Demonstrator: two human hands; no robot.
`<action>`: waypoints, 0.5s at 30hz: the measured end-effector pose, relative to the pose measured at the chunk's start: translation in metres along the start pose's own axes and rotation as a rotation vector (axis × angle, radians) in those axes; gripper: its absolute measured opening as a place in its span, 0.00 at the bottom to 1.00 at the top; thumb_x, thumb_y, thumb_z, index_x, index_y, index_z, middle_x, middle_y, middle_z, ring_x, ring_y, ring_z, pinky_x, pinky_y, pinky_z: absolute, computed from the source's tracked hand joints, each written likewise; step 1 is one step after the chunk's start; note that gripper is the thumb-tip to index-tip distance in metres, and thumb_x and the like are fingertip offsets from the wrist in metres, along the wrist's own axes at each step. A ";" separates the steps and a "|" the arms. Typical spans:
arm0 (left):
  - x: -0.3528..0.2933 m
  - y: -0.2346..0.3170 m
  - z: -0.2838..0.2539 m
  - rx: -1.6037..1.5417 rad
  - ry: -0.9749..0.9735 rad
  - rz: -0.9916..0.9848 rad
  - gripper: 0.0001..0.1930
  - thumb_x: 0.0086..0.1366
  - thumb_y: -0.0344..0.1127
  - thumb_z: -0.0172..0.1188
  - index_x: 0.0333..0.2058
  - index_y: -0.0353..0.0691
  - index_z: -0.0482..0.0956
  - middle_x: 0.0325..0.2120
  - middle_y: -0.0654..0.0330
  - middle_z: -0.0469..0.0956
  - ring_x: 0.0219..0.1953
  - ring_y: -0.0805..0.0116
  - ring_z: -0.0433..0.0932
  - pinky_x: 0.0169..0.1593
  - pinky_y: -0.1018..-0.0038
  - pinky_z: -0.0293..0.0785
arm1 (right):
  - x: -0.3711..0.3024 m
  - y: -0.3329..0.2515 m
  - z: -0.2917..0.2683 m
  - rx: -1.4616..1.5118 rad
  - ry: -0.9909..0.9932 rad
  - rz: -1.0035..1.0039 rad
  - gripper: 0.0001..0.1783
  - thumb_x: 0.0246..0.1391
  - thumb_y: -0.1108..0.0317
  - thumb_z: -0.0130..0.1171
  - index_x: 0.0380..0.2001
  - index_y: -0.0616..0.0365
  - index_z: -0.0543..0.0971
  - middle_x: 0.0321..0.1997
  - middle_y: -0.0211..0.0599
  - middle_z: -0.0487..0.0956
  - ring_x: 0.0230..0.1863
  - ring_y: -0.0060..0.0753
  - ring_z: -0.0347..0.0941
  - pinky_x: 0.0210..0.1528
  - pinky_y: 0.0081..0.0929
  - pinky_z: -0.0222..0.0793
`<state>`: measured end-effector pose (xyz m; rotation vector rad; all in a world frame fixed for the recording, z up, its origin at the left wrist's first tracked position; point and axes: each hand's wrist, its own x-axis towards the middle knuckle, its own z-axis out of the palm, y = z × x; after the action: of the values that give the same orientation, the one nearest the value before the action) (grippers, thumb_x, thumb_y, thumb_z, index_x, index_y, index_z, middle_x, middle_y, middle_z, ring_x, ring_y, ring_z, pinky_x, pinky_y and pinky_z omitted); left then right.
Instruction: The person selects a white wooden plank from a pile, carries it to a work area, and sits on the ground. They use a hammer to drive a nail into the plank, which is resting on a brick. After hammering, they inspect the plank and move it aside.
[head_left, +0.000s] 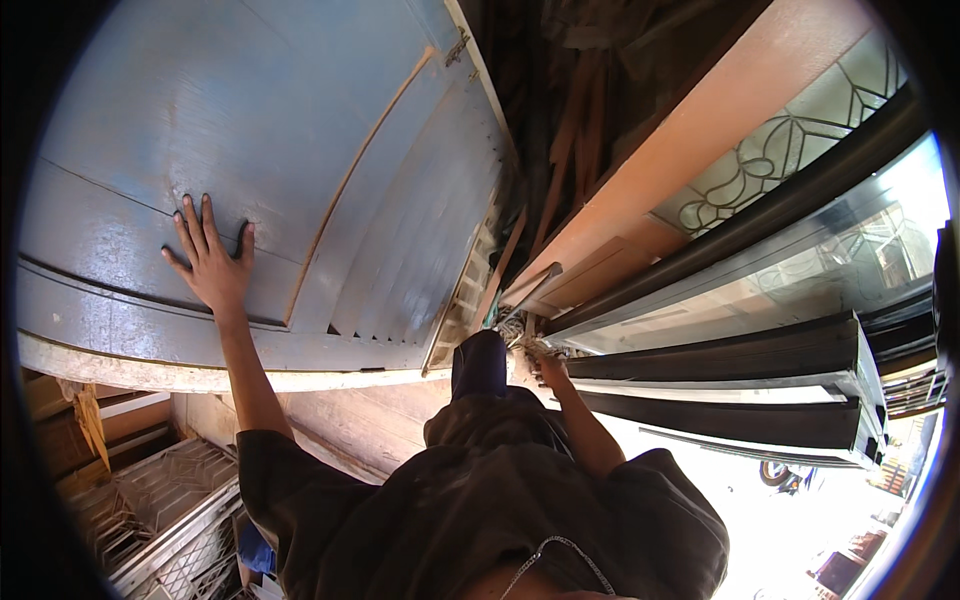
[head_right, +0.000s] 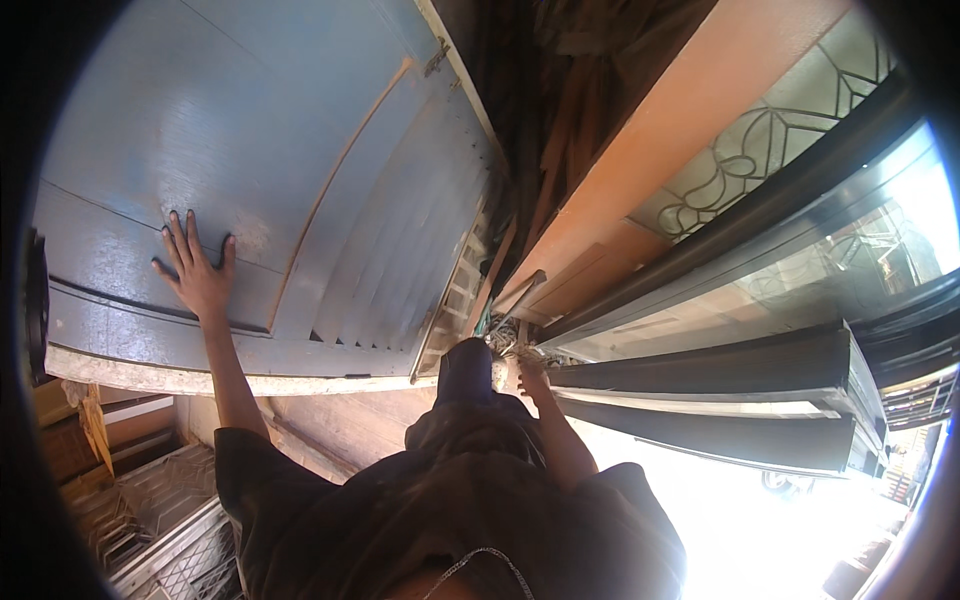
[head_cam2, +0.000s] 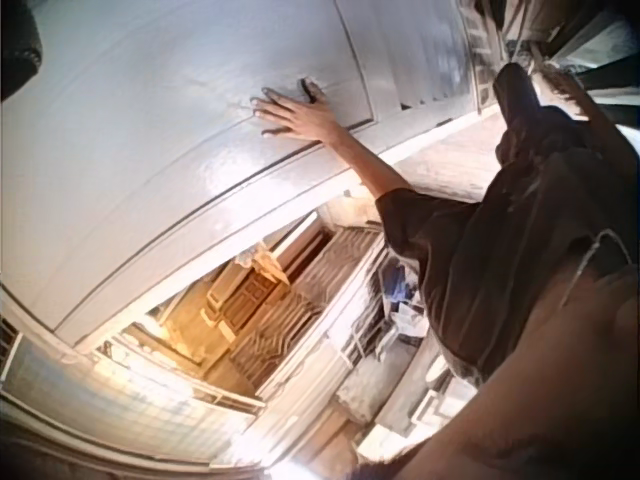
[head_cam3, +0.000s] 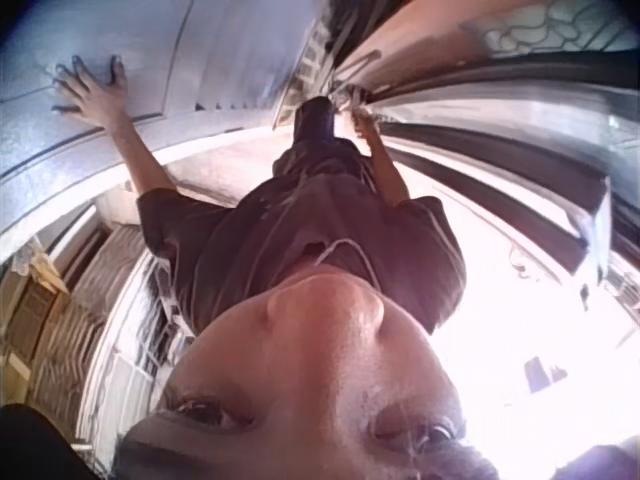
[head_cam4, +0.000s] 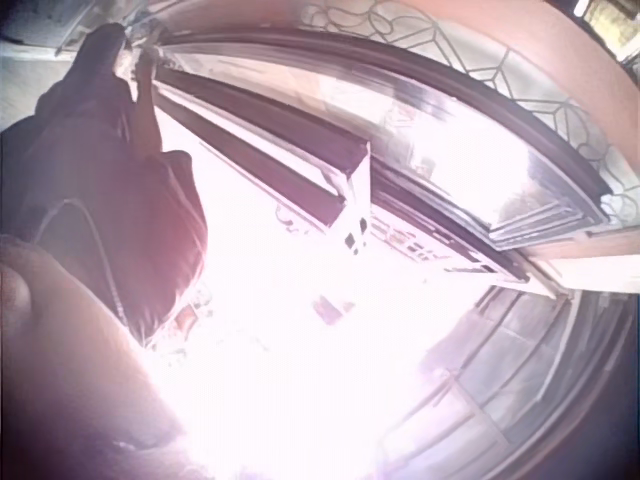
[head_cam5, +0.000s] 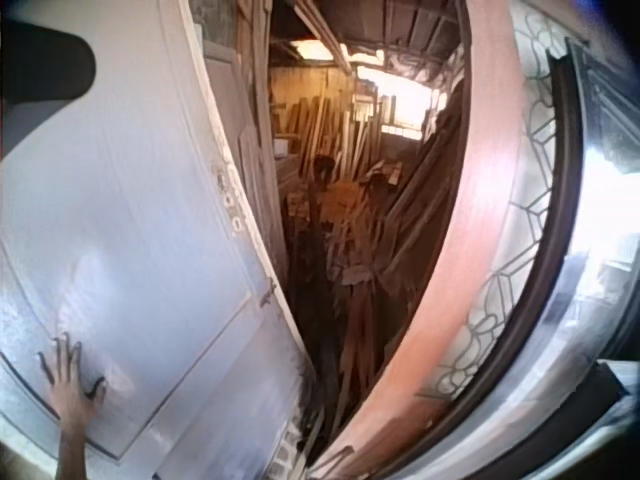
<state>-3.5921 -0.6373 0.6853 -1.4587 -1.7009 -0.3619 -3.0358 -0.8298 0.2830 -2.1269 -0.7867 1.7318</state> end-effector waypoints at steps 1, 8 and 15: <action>-0.002 -0.003 -0.003 -0.004 -0.005 -0.005 0.37 0.62 0.68 0.50 0.67 0.61 0.60 0.70 0.70 0.53 0.71 0.64 0.54 0.69 0.40 0.39 | -0.011 -0.003 0.001 0.085 0.005 0.138 0.23 0.58 0.45 0.55 0.37 0.55 0.80 0.29 0.36 0.78 0.24 0.33 0.75 0.24 0.34 0.73; 0.001 0.007 0.005 -0.032 0.012 -0.062 0.39 0.59 0.72 0.50 0.65 0.61 0.64 0.69 0.70 0.57 0.69 0.64 0.57 0.69 0.41 0.37 | -0.020 0.015 -0.038 0.069 0.090 0.078 0.21 0.61 0.51 0.52 0.38 0.60 0.78 0.30 0.36 0.78 0.23 0.27 0.77 0.19 0.28 0.74; 0.001 0.005 0.009 -0.055 0.041 -0.130 0.38 0.58 0.73 0.50 0.60 0.58 0.71 0.65 0.70 0.65 0.67 0.64 0.62 0.69 0.44 0.37 | -0.057 -0.030 -0.025 0.128 0.128 0.074 0.19 0.62 0.55 0.52 0.45 0.60 0.76 0.31 0.39 0.78 0.21 0.29 0.76 0.21 0.29 0.74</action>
<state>-3.5909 -0.6285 0.6793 -1.3734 -1.7701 -0.5090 -3.0258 -0.8351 0.3514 -2.1793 -0.5538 1.6153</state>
